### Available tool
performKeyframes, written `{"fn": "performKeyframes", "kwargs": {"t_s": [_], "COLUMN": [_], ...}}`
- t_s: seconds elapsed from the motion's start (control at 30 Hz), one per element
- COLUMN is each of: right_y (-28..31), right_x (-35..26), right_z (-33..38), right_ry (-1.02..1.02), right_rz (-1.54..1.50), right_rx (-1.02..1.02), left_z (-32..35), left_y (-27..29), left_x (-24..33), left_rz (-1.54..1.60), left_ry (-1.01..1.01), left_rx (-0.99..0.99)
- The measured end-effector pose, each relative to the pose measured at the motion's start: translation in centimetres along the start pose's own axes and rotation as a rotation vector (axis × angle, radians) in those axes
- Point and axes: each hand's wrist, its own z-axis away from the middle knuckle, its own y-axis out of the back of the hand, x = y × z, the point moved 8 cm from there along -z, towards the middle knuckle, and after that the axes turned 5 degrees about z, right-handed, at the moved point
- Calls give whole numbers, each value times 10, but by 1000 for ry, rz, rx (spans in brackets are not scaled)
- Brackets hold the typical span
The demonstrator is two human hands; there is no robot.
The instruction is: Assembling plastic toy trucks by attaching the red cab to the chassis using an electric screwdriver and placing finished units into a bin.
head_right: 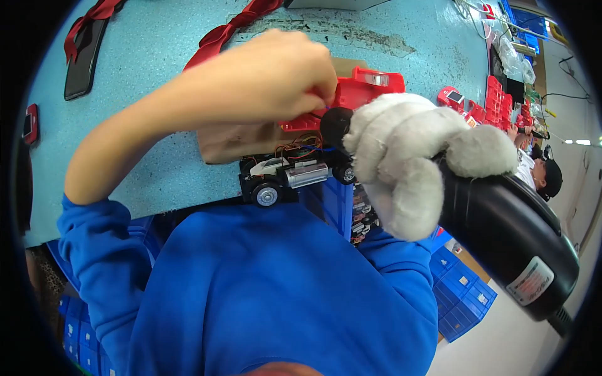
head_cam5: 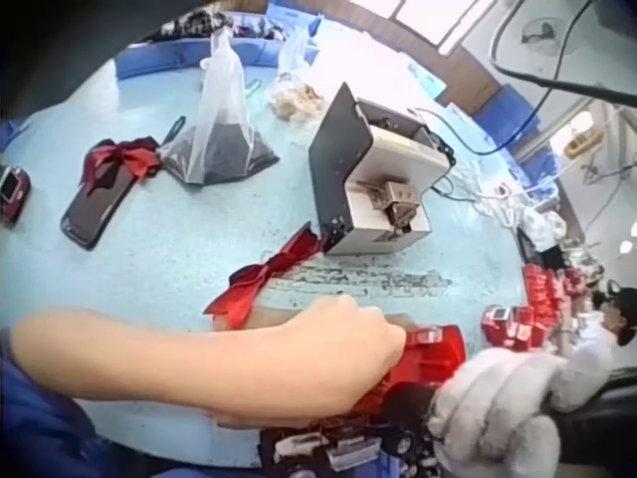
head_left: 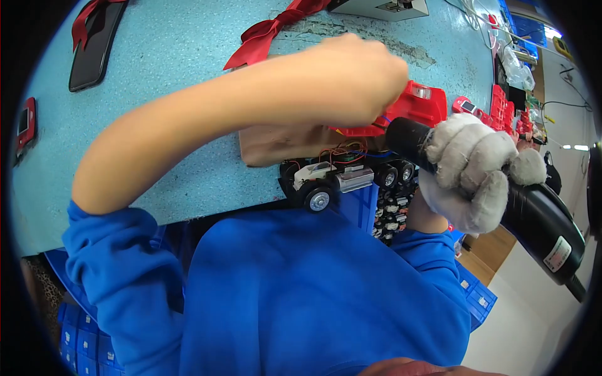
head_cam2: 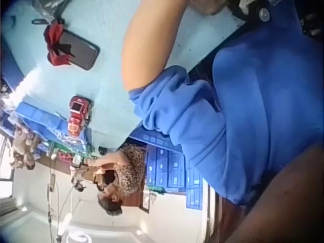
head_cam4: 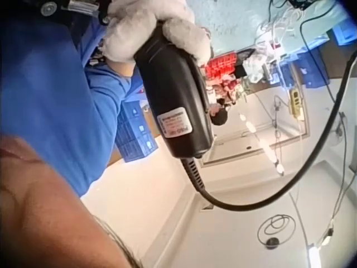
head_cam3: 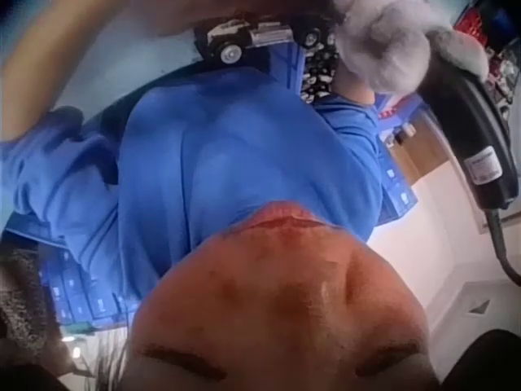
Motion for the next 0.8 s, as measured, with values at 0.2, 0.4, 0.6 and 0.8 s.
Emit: {"fn": "performKeyframes", "kwargs": {"t_s": [0.2,0.4,0.6,0.8], "right_y": [-9,106,98,89], "right_x": [8,37,100,94], "right_z": [-1,-61,-134,-102], "right_ry": [-100,-66,-107,-230], "right_rz": [4,-399,33,-141], "right_rx": [80,58,372,413], "left_z": [58,61,60,59], "left_y": [-12,-26,-25,-18], "left_x": [-20,-26,-23,-31], "left_rz": [473,389,398,381], "left_ry": [-232,-227,-212,-207], "left_rx": [507,615,600,622]}}
